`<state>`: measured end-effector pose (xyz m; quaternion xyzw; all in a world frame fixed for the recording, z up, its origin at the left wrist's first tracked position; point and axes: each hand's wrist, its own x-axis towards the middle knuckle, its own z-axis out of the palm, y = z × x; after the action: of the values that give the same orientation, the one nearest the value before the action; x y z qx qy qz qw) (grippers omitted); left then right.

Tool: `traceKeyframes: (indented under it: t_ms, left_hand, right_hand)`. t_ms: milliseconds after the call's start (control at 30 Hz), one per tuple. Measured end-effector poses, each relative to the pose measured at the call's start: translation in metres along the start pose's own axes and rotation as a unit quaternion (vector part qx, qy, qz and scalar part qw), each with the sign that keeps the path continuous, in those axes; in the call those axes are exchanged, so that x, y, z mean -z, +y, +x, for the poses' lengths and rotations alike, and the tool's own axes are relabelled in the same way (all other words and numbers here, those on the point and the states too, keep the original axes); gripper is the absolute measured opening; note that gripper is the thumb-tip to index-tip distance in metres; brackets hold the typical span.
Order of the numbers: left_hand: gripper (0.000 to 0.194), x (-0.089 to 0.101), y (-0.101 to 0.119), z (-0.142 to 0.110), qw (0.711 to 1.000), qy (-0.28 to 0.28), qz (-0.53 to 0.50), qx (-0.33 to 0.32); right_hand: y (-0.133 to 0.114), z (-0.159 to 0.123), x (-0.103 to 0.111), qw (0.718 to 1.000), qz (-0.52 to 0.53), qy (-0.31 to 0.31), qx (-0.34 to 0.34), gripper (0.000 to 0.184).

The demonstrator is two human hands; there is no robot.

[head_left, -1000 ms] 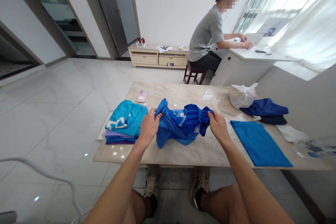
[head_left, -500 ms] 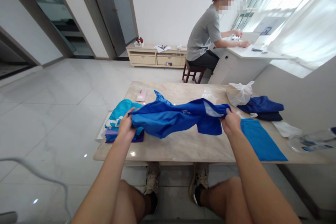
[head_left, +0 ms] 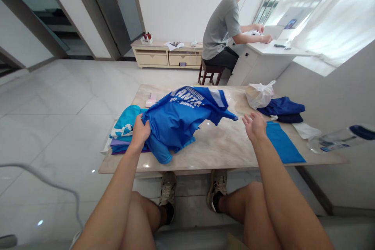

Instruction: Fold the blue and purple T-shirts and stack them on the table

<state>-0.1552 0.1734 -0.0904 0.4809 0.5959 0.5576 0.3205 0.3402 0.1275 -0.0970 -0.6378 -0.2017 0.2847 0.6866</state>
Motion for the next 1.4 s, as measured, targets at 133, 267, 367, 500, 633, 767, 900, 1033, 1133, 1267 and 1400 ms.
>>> traceKeyframes:
  t_ms: [133, 267, 367, 500, 633, 767, 900, 1033, 1133, 1267, 1400]
  left_hand:
    - [0.052, -0.012, -0.010, -0.021, 0.954, -0.090, 0.260, -0.116]
    - [0.056, -0.029, -0.013, -0.046, 0.884, -0.259, 0.372, -0.119]
    - [0.056, -0.042, -0.011, -0.053, 0.866, -0.313, 0.368, -0.125]
    - [0.068, -0.055, -0.009, -0.053, 0.861, -0.325, 0.368, -0.133]
    - [0.056, -0.060, -0.012, -0.062, 0.813, -0.440, 0.372, -0.084]
    - [0.026, -0.059, -0.002, -0.088, 0.752, -0.571, 0.315, -0.093]
    - [0.048, -0.061, 0.017, -0.113, 0.756, -0.572, 0.287, -0.139]
    - [0.065, -0.071, 0.021, -0.122, 0.743, -0.439, 0.480, -0.156]
    - [0.064, -0.076, 0.019, -0.120, 0.687, -0.430, 0.572, -0.124]
    - [0.049, -0.074, 0.027, -0.116, 0.684, -0.529, 0.492, -0.107]
    - [0.044, -0.071, 0.038, -0.113, 0.719, -0.529, 0.436, -0.114]
  right_hand:
    - [0.010, -0.026, -0.010, 0.977, -0.192, -0.082, 0.043, 0.040]
    - [0.010, -0.062, -0.032, 0.892, -0.348, -0.191, 0.216, 0.034]
    - [0.003, -0.091, -0.053, 0.827, -0.408, -0.237, 0.306, 0.031]
    - [-0.008, -0.120, -0.081, 0.793, -0.453, -0.255, 0.319, 0.033]
    - [-0.007, -0.125, -0.094, 0.764, -0.506, -0.267, 0.298, 0.031]
    - [0.007, -0.116, -0.086, 0.737, -0.555, -0.293, 0.251, 0.027]
    - [0.023, -0.106, -0.072, 0.700, -0.607, -0.321, 0.196, 0.027]
    - [0.032, -0.098, -0.068, 0.655, -0.657, -0.340, 0.155, 0.034]
    - [0.038, -0.096, -0.069, 0.629, -0.653, -0.382, 0.178, 0.044]
    - [0.050, -0.102, -0.077, 0.606, -0.653, -0.421, 0.168, 0.050]
    - [0.062, -0.110, -0.092, 0.645, -0.657, -0.359, 0.156, 0.049]
